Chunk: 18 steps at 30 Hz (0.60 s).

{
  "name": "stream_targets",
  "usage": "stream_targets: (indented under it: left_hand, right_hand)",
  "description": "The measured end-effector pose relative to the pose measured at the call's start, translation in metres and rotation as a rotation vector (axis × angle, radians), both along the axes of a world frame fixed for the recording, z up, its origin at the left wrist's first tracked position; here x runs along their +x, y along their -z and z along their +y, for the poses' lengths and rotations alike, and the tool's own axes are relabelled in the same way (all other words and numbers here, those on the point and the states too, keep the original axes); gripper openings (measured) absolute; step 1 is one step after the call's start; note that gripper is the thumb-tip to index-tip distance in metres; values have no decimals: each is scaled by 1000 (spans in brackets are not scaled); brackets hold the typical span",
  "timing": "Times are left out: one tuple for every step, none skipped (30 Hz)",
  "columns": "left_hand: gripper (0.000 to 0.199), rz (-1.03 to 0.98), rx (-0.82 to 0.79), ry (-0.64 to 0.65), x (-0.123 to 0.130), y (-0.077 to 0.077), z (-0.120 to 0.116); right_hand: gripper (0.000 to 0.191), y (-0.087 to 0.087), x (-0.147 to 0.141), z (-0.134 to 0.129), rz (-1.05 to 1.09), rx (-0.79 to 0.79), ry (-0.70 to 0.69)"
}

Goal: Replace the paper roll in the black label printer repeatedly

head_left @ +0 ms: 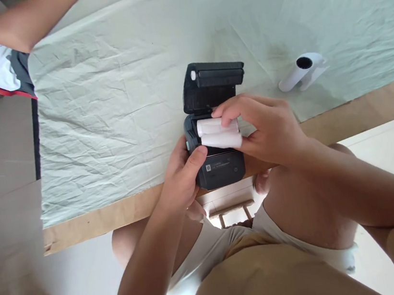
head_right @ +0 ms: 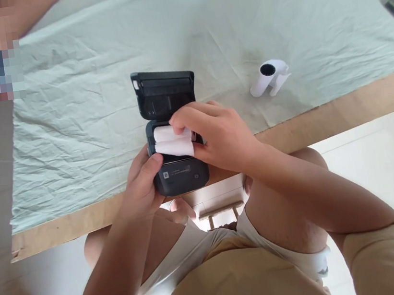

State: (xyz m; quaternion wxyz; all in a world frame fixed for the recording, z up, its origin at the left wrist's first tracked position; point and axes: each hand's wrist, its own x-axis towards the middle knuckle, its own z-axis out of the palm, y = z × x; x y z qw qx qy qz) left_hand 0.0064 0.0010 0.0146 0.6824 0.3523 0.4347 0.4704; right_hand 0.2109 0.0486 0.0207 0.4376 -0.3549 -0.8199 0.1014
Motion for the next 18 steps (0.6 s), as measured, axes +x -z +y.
stream_targets:
  left_hand:
    - [65,0,0,-4,0,0,0]
    - [65,2,2,-8,0,0,0]
    - [65,7,3,-8,0,-1,0]
    - [66,12,3,-8,0,-1,0]
    - [66,20,-1,-8,0,-1,0]
    - [65,28,-6,-9,0,-2,0]
    - [65,35,-10,-11,0,-2,0]
    - [65,42,-14,-12,0,-2,0]
    - [65,48,-13,-15,0,-2,0]
    - [63,53,-2,-21,-1,-1,0]
    - [60,52,16,-27,-1,0,1]
    - [56,45,37,-34,-1,1,1]
    - [50,33,57,-39,-1,2,1]
    - [44,19,71,-42,-1,2,1]
    - [40,3,79,-43,-1,3,1]
    - [37,-9,77,-45,-1,3,1]
    - [36,-15,71,-51,-1,2,1]
    - [37,-13,61,-59,-1,2,0]
  right_hand:
    - [15,0,0,0,7,-35,-1]
    - [16,0,0,-1,27,-52,-6]
    - [16,0,0,-2,55,-66,-8]
    - [17,0,0,-2,92,-79,-14]
    - [18,0,0,-2,138,-96,-23]
    - [18,1,0,-3,193,-113,-32]
    - [20,2,0,-2,240,-144,-35]
    - [21,4,0,-2,271,-183,-31]
    - [21,5,0,-1,288,-206,-33]
    - [21,7,-1,-1,288,-205,-40]
    - [20,9,-1,0,267,-195,-40]
    - [19,11,-1,1,234,-175,-42]
    - [19,12,-1,1,202,-150,-44]
    - [18,13,-2,2,177,-122,-48]
    - [18,14,-2,2,164,-99,-51]
    - [17,14,-2,2,159,-85,-50]
    - [17,15,-2,2,164,-67,-55]
    - [16,14,-1,2,175,-44,-60]
